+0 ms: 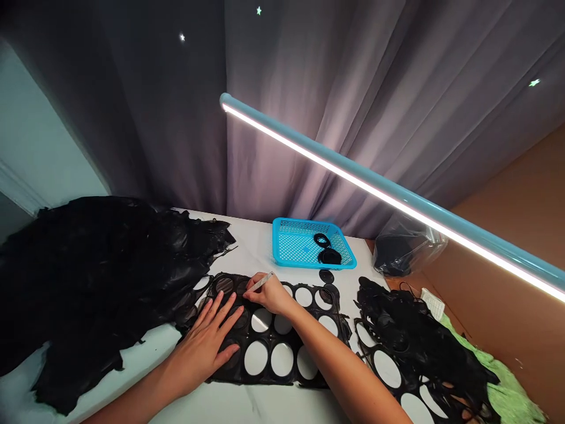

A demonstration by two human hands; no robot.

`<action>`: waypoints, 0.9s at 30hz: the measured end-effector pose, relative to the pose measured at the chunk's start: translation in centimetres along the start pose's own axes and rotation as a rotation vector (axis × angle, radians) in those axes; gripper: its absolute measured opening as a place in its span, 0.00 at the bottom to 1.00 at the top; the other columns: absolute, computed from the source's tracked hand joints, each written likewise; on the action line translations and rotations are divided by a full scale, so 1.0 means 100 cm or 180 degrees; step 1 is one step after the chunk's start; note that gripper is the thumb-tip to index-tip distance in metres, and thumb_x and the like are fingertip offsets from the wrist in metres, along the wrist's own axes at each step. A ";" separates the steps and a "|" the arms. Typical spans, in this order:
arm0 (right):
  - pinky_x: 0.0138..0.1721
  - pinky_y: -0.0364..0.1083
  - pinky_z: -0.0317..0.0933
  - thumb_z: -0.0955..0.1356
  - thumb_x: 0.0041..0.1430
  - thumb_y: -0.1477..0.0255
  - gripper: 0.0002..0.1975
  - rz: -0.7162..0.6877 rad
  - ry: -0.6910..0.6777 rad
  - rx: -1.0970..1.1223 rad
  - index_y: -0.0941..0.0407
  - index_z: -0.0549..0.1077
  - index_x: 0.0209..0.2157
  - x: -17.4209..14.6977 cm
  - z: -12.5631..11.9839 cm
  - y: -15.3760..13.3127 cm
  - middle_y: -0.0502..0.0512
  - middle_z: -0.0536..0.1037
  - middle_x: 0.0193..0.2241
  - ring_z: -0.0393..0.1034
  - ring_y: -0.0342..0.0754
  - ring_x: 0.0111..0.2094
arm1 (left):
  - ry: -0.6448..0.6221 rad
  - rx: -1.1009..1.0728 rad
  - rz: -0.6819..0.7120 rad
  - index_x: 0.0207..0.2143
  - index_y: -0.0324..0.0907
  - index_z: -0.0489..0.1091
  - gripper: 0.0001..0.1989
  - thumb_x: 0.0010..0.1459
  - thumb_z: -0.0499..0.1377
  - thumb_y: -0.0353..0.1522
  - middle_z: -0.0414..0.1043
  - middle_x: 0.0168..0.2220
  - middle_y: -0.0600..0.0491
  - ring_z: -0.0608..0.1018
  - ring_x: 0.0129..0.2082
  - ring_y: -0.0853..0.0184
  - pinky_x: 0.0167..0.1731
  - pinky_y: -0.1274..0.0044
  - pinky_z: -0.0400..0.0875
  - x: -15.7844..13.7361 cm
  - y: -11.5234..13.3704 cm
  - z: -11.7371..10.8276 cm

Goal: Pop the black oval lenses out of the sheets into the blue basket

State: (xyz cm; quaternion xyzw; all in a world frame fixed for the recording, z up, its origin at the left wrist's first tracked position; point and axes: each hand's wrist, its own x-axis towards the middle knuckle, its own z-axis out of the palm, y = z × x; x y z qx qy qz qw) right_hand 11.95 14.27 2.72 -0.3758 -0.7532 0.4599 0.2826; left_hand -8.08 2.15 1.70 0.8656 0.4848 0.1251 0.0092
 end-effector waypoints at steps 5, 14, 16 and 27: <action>0.27 0.41 0.58 0.72 0.51 0.72 0.05 -0.0013 -0.0134 -0.0005 0.57 0.73 0.25 0.002 -0.003 0.002 0.50 0.74 0.28 0.66 0.42 0.26 | 0.0041 -0.0019 0.0001 0.67 0.48 0.52 0.31 0.64 0.57 0.39 0.44 0.69 0.49 0.48 0.67 0.47 0.60 0.54 0.55 0.000 -0.001 -0.002; 0.33 0.42 0.61 0.69 0.58 0.77 0.03 -0.0516 -0.0428 -0.1224 0.57 0.71 0.30 -0.002 0.006 -0.008 0.53 0.75 0.33 0.69 0.45 0.33 | 0.0083 0.0000 0.0016 0.66 0.46 0.54 0.30 0.64 0.56 0.39 0.44 0.69 0.48 0.47 0.68 0.47 0.61 0.54 0.55 -0.002 0.000 0.000; 0.38 0.44 0.61 0.67 0.60 0.78 0.03 -0.0816 -0.0573 -0.2023 0.57 0.70 0.32 -0.003 0.010 -0.015 0.55 0.76 0.32 0.70 0.48 0.36 | 0.0077 -0.0007 0.0053 0.65 0.45 0.56 0.29 0.64 0.56 0.40 0.45 0.69 0.47 0.47 0.68 0.46 0.61 0.53 0.54 -0.002 0.000 0.001; 0.37 0.44 0.58 0.63 0.63 0.80 0.05 -0.0196 0.0547 -0.2546 0.57 0.68 0.35 0.046 -0.014 -0.031 0.58 0.77 0.33 0.69 0.49 0.36 | 0.0136 -0.0056 -0.0303 0.67 0.43 0.51 0.36 0.61 0.60 0.41 0.48 0.68 0.42 0.49 0.67 0.47 0.59 0.55 0.59 -0.006 0.000 0.001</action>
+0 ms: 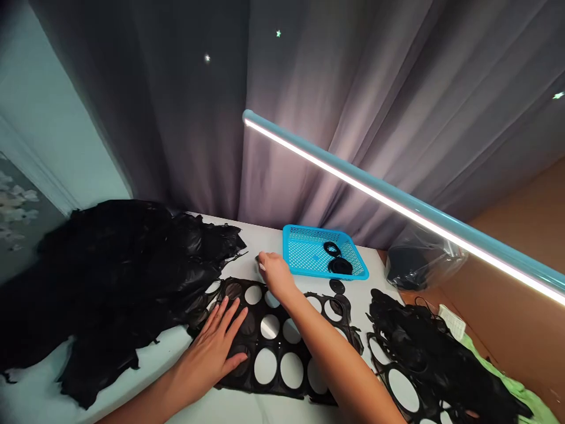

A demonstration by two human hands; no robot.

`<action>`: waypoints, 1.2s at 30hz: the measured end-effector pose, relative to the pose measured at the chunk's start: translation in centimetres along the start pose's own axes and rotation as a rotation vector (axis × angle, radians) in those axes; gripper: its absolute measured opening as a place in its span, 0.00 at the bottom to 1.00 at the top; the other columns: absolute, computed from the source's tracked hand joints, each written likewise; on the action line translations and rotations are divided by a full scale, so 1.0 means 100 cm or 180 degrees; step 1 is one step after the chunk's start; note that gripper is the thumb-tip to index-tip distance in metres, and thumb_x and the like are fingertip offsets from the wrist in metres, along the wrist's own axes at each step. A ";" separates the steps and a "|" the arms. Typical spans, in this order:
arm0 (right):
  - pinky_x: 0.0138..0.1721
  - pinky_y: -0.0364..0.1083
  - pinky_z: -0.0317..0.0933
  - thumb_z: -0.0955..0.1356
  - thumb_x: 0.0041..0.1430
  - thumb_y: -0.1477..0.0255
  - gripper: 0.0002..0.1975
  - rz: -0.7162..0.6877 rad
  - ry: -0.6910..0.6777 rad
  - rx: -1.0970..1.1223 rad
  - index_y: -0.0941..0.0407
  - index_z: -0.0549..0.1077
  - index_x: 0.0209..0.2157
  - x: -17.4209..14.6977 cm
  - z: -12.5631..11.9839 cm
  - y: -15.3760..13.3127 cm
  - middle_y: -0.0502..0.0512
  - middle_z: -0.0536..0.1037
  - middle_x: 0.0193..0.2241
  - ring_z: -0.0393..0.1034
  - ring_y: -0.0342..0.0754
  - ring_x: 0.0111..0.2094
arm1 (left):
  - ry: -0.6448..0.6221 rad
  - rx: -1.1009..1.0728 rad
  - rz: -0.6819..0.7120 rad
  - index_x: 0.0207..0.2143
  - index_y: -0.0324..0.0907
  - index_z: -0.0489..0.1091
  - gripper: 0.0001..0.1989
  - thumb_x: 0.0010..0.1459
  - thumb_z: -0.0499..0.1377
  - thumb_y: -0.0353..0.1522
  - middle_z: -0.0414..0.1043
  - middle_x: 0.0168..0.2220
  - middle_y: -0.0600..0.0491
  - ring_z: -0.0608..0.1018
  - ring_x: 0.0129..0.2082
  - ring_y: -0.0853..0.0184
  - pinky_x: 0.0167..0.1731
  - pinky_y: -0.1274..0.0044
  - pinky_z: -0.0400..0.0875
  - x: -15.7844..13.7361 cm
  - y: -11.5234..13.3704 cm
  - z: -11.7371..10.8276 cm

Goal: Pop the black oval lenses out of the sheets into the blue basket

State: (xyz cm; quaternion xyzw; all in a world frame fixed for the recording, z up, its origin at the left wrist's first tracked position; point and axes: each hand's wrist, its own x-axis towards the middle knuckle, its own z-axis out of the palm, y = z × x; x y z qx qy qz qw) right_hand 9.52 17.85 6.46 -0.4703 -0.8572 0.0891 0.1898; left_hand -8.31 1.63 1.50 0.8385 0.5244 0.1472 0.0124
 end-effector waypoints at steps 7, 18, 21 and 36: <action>0.26 0.39 0.54 0.67 0.59 0.75 0.06 -0.0545 -0.0925 0.2267 0.56 0.67 0.27 -0.012 0.040 -0.023 0.47 0.71 0.24 0.61 0.41 0.24 | -0.0190 0.0232 -0.0292 0.61 0.32 0.60 0.35 0.59 0.61 0.43 0.57 0.63 0.31 0.54 0.65 0.43 0.58 0.55 0.60 -0.006 -0.004 0.004; 0.26 0.39 0.56 0.70 0.54 0.74 0.05 -0.0473 -0.1099 0.2496 0.58 0.70 0.27 -0.005 0.045 -0.025 0.48 0.70 0.27 0.61 0.40 0.26 | -0.0280 0.0277 -0.0257 0.60 0.31 0.62 0.34 0.59 0.60 0.44 0.58 0.62 0.30 0.52 0.65 0.40 0.58 0.53 0.58 -0.005 -0.002 0.002; 0.26 0.39 0.56 0.70 0.54 0.74 0.05 -0.0440 -0.1107 0.2482 0.58 0.71 0.26 -0.005 0.045 -0.024 0.49 0.71 0.28 0.61 0.40 0.27 | -0.0274 0.0297 -0.0267 0.60 0.32 0.62 0.33 0.59 0.60 0.44 0.59 0.62 0.32 0.52 0.65 0.41 0.59 0.54 0.58 -0.005 -0.001 0.001; 0.28 0.40 0.58 0.71 0.55 0.73 0.06 -0.0405 -0.1083 0.2564 0.58 0.70 0.27 -0.006 0.045 -0.024 0.49 0.72 0.29 0.63 0.41 0.28 | -0.0236 0.0317 -0.0273 0.60 0.31 0.62 0.34 0.58 0.61 0.43 0.58 0.62 0.31 0.52 0.65 0.40 0.59 0.53 0.57 -0.005 0.000 0.002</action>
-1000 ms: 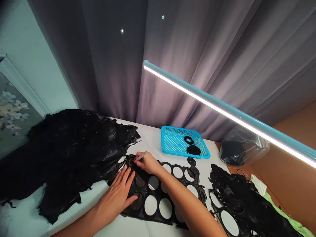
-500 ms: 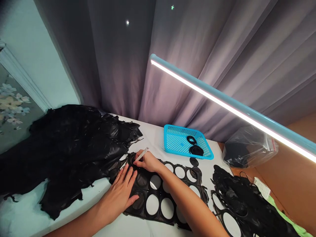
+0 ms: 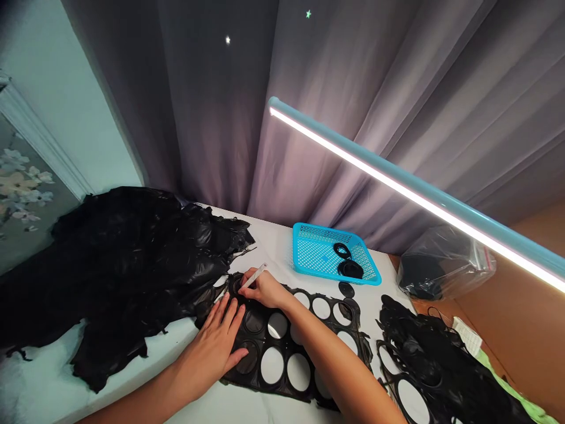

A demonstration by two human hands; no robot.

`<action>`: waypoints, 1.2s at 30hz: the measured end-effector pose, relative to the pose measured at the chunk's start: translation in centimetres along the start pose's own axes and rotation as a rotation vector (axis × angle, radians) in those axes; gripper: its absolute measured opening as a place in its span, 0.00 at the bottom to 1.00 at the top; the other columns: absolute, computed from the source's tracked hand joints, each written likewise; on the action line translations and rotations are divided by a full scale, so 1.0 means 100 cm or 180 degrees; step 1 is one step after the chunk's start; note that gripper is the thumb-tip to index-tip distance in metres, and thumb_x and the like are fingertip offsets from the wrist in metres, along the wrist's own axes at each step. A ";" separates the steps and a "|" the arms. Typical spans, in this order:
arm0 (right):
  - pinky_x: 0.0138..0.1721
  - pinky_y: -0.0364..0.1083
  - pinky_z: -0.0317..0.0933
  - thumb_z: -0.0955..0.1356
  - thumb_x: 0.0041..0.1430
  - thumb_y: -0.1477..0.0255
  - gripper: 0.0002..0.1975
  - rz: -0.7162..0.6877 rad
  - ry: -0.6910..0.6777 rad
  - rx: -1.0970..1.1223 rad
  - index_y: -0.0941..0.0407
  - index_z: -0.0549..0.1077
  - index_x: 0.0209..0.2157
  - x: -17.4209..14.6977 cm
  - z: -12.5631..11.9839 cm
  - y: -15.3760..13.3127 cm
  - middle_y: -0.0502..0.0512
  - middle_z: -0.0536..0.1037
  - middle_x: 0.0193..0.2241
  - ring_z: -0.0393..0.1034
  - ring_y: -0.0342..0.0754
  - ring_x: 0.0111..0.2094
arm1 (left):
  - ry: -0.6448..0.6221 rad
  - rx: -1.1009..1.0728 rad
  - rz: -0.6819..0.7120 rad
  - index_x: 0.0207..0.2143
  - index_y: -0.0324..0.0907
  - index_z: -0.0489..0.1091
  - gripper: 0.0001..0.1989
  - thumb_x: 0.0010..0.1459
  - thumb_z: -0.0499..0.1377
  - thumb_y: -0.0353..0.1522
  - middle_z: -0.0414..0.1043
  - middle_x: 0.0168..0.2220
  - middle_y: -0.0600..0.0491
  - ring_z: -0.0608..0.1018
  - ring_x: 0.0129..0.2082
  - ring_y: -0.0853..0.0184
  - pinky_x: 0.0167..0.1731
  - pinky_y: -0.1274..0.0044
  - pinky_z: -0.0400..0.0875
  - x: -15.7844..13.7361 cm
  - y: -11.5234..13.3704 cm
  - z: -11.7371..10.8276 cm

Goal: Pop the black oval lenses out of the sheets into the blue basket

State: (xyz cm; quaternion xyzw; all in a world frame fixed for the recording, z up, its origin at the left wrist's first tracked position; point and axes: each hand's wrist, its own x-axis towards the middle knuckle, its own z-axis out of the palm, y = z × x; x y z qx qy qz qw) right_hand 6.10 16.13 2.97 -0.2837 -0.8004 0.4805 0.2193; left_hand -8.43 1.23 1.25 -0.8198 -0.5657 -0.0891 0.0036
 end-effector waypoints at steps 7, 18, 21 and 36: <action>0.32 0.41 0.59 0.70 0.57 0.75 0.05 -0.0225 -0.0033 -0.0563 0.57 0.70 0.29 -0.003 0.000 -0.009 0.50 0.71 0.31 0.64 0.42 0.30 | -0.0016 0.0056 0.0011 0.59 0.31 0.64 0.33 0.57 0.61 0.44 0.60 0.61 0.32 0.54 0.64 0.39 0.58 0.53 0.58 0.001 0.000 -0.001; 0.35 0.45 0.58 0.57 0.64 0.78 0.10 0.0055 0.1491 -0.1940 0.56 0.66 0.33 0.000 -0.030 -0.002 0.56 0.73 0.29 0.64 0.48 0.31 | 0.0001 -0.0035 -0.0015 0.61 0.32 0.60 0.35 0.57 0.62 0.43 0.58 0.63 0.32 0.51 0.65 0.40 0.60 0.53 0.55 0.001 -0.003 0.004; 0.36 0.45 0.59 0.56 0.66 0.75 0.09 0.0028 0.1720 -0.1767 0.56 0.66 0.36 -0.005 -0.046 -0.006 0.57 0.75 0.34 0.67 0.47 0.32 | -0.0009 -0.0206 0.0114 0.63 0.36 0.59 0.34 0.60 0.60 0.44 0.57 0.64 0.36 0.53 0.66 0.44 0.59 0.55 0.58 -0.007 -0.013 -0.007; 0.39 0.44 0.61 0.69 0.59 0.75 0.05 -0.0314 0.0174 -0.0162 0.56 0.71 0.28 -0.053 0.040 -0.029 0.52 0.75 0.35 0.68 0.46 0.36 | 0.0201 -0.0018 0.0228 0.64 0.42 0.58 0.27 0.65 0.55 0.39 0.56 0.65 0.43 0.57 0.65 0.52 0.61 0.56 0.55 -0.064 -0.017 -0.020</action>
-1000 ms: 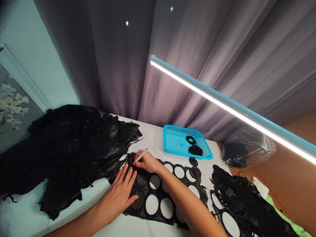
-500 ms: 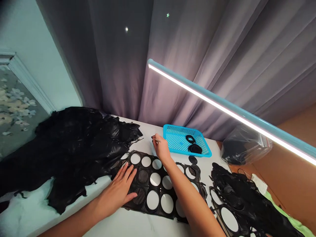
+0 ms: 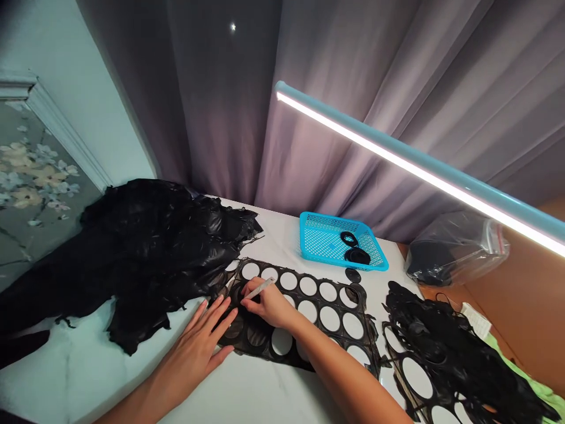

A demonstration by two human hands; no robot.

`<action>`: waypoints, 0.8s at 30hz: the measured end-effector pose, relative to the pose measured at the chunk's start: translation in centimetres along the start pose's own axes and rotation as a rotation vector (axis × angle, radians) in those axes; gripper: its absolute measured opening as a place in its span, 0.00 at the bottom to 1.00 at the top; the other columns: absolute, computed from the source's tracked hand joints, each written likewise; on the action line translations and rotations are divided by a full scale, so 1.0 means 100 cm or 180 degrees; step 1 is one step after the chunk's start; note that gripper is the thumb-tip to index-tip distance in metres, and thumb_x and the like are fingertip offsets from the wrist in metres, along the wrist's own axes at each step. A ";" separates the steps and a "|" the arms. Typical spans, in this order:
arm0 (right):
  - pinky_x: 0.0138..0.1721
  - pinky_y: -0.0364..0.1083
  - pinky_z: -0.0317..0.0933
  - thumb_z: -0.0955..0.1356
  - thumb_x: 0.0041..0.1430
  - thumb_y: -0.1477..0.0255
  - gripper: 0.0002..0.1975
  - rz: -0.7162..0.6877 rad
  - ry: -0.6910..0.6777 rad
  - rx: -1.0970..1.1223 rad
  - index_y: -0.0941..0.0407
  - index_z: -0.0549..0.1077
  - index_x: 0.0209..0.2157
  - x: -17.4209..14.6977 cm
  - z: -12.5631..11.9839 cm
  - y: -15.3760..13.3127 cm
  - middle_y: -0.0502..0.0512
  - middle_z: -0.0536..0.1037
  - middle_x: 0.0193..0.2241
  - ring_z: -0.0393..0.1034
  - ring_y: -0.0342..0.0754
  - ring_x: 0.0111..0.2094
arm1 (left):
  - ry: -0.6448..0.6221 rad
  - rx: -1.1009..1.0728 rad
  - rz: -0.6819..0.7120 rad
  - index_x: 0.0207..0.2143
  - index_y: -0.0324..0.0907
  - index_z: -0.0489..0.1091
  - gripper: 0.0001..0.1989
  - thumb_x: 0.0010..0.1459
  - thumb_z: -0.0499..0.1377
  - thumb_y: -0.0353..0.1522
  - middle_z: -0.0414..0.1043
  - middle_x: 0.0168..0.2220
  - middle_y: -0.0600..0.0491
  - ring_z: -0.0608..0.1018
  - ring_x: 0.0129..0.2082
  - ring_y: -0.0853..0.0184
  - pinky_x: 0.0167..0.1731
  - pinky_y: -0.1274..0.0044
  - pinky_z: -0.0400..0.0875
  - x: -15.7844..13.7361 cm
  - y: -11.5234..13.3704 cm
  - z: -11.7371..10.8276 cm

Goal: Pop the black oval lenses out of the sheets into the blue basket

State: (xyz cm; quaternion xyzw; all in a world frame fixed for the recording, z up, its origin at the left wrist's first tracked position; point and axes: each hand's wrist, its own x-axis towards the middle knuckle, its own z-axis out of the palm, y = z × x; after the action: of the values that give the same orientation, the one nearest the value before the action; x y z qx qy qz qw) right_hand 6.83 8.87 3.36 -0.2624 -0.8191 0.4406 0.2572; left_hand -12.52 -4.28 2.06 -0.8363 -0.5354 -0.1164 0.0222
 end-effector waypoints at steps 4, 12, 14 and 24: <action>0.39 0.44 0.61 0.69 0.58 0.75 0.06 0.0054 -0.0076 0.0007 0.56 0.70 0.28 0.002 -0.001 0.001 0.52 0.74 0.34 0.67 0.45 0.36 | 0.0016 -0.0119 -0.0017 0.63 0.41 0.59 0.26 0.65 0.55 0.38 0.56 0.65 0.44 0.56 0.66 0.53 0.62 0.57 0.55 0.002 -0.001 -0.002; 0.37 0.43 0.60 0.69 0.58 0.75 0.05 0.0113 -0.0101 0.0012 0.56 0.71 0.29 0.004 0.001 0.000 0.52 0.73 0.34 0.66 0.45 0.35 | 0.0176 -0.0198 -0.0021 0.63 0.42 0.58 0.26 0.64 0.56 0.37 0.56 0.65 0.45 0.57 0.65 0.54 0.62 0.59 0.57 0.000 0.000 0.002; 0.37 0.43 0.60 0.69 0.58 0.75 0.05 0.0119 -0.0094 -0.0028 0.56 0.71 0.29 0.004 0.001 0.000 0.52 0.73 0.34 0.66 0.45 0.35 | 0.0190 -0.0137 -0.0009 0.63 0.41 0.59 0.26 0.64 0.56 0.37 0.57 0.65 0.44 0.58 0.65 0.54 0.61 0.60 0.58 0.000 0.000 0.002; 0.38 0.44 0.61 0.68 0.60 0.77 0.06 -0.0096 0.0048 -0.0647 0.55 0.67 0.30 -0.001 0.010 -0.009 0.52 0.71 0.34 0.66 0.46 0.36 | 0.0428 -0.0087 0.0113 0.61 0.39 0.60 0.24 0.64 0.55 0.35 0.60 0.63 0.44 0.61 0.64 0.55 0.60 0.63 0.60 -0.001 0.002 0.004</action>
State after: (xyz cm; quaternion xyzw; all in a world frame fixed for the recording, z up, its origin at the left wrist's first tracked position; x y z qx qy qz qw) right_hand 6.04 7.78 3.65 -0.2781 -0.8614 0.3494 0.2420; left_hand -12.26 -4.39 1.66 -0.8362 -0.5161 -0.1791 0.0488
